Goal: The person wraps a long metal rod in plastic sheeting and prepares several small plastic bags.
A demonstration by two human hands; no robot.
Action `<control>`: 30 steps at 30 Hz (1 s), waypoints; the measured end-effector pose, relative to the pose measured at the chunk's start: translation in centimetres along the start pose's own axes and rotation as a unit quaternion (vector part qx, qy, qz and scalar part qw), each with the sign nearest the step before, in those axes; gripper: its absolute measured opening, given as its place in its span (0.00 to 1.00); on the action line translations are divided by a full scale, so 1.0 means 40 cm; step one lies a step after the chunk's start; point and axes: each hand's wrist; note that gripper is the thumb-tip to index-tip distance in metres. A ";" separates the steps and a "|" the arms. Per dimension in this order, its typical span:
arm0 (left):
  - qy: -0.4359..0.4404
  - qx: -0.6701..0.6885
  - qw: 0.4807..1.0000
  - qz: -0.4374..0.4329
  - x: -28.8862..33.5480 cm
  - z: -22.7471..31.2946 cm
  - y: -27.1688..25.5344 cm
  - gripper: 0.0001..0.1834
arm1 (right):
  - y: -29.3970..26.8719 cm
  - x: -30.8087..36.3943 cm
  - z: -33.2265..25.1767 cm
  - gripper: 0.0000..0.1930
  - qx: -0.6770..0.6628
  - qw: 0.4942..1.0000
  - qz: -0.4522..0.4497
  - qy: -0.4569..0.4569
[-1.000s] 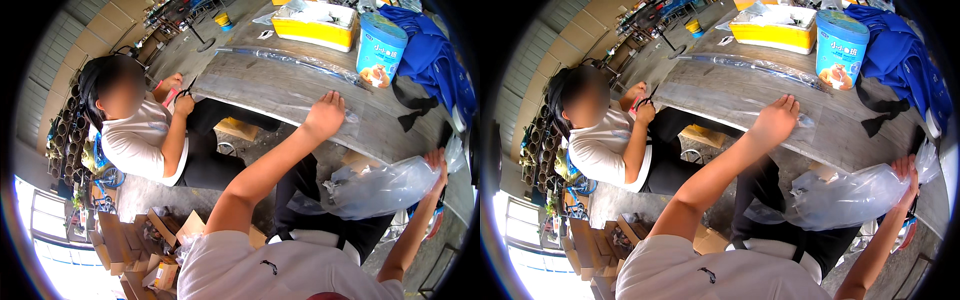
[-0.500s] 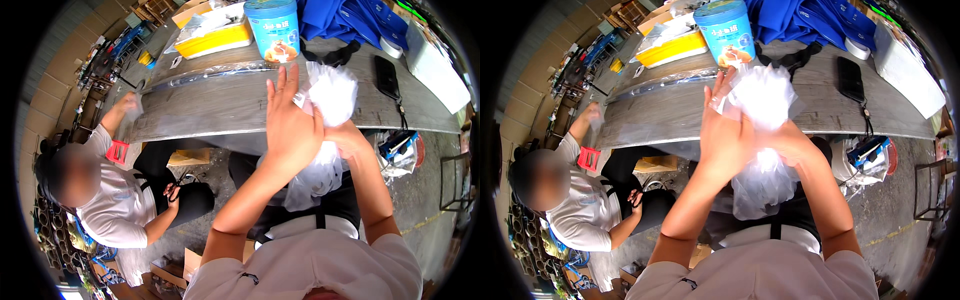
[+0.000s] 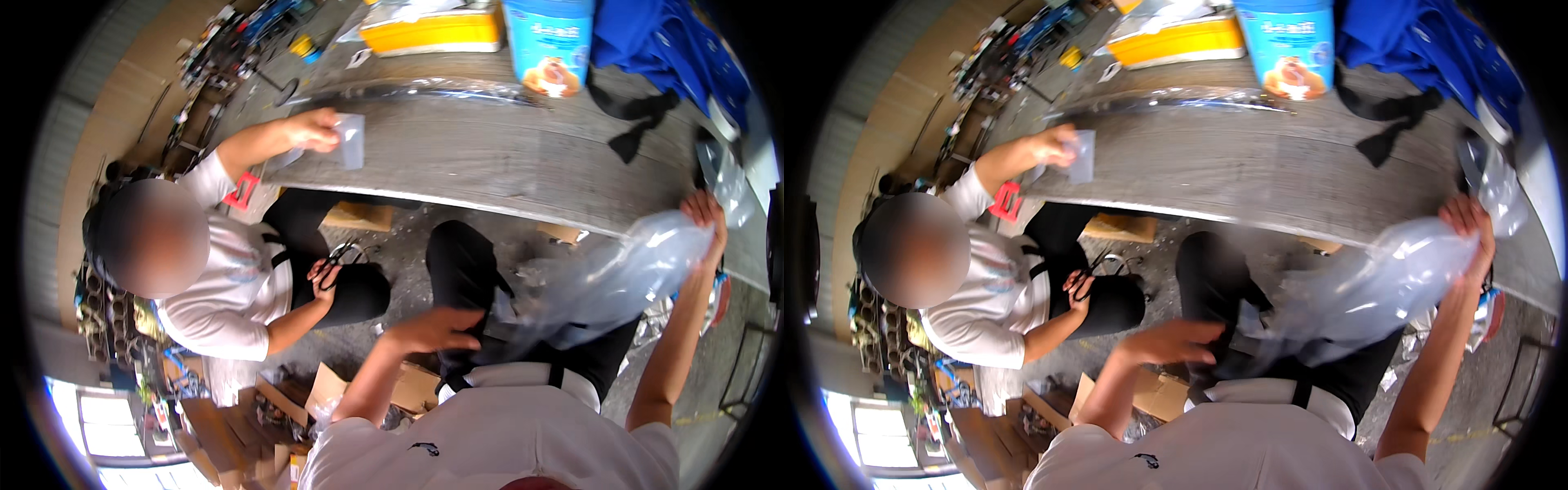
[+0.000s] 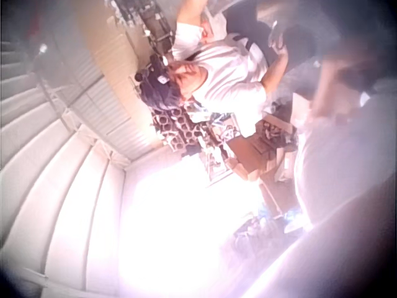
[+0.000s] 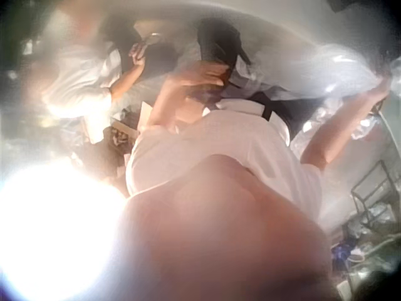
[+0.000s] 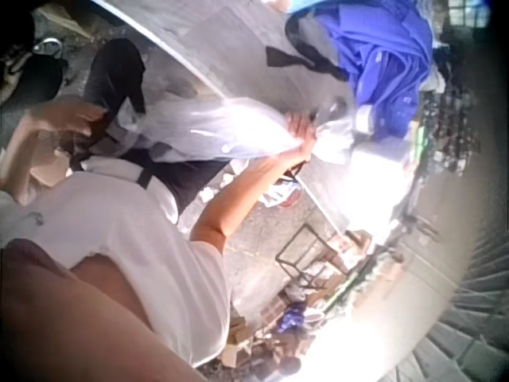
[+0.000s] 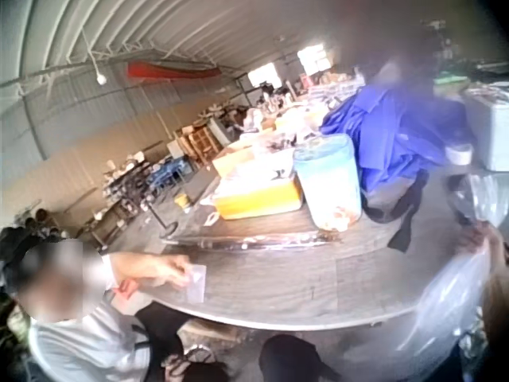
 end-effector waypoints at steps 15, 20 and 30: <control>0.220 -0.509 0.564 0.611 -0.099 0.241 -0.485 0.13 | 0.044 -0.011 0.029 0.08 0.015 0.999 -0.037 -0.007; 0.235 -0.558 0.599 0.523 -0.191 0.275 -0.379 0.15 | 0.066 -0.004 0.029 0.08 0.048 0.999 -0.012 -0.013; 0.241 -0.633 0.584 0.447 -0.292 0.297 -0.281 0.18 | 0.075 0.002 0.036 0.06 0.066 0.997 0.024 -0.033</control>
Point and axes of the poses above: each hand's wrist, its own x-axis away from the middle knuckle, its own y-axis out of the palm, z = x × y, and after that the axes turned 2 degrees about -y, right-handed
